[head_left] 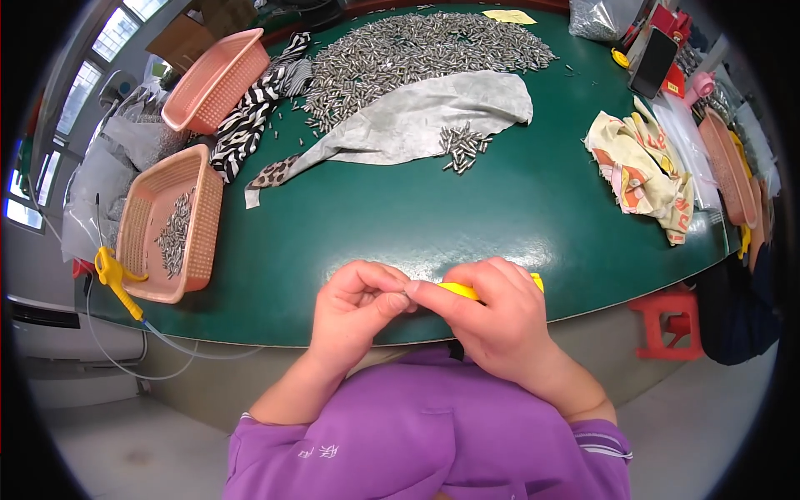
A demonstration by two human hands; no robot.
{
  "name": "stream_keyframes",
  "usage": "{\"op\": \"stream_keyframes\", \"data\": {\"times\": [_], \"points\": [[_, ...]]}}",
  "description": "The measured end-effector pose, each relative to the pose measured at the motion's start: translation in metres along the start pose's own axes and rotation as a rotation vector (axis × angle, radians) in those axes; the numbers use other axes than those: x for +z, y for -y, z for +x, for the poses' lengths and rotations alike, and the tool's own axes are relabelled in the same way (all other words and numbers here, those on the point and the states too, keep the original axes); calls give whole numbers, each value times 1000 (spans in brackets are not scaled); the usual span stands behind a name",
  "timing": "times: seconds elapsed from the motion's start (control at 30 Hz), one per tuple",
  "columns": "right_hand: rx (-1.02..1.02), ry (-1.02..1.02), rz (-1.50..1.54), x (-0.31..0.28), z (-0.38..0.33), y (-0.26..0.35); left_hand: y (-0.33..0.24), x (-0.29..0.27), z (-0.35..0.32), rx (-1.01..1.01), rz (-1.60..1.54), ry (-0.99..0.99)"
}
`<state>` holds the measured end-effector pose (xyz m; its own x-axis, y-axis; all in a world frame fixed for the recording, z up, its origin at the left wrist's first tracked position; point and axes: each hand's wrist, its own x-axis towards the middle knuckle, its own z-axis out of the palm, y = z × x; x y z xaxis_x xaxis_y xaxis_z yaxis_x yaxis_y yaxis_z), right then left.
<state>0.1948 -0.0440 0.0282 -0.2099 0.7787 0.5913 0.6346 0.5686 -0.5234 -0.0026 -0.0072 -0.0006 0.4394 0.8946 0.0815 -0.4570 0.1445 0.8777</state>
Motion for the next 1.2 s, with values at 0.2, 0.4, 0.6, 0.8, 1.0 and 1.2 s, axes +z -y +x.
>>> {"op": "stream_keyframes", "data": {"times": [0.2, 0.4, 0.6, 0.8, 1.0, 1.2], "points": [[2, -43, -171, 3, -3, -7, -3, -1, 1, -36, -1, 60], [59, -16, 78, 0, -3, -3, -2, -2, 1, -49, 23, 38], [9, -27, 135, 1, -3, -3, -1, -3, 0, -39, 18, 34], [21, -14, 143, 1, -3, -2, -1, -2, 0, -35, 18, 41], [9, -1, -19, 0, -3, 1, -2, 1, -1, -30, 67, 47], [-92, -33, -207, -1, -1, 0, -4, -1, 0, -64, 96, 30]]}}
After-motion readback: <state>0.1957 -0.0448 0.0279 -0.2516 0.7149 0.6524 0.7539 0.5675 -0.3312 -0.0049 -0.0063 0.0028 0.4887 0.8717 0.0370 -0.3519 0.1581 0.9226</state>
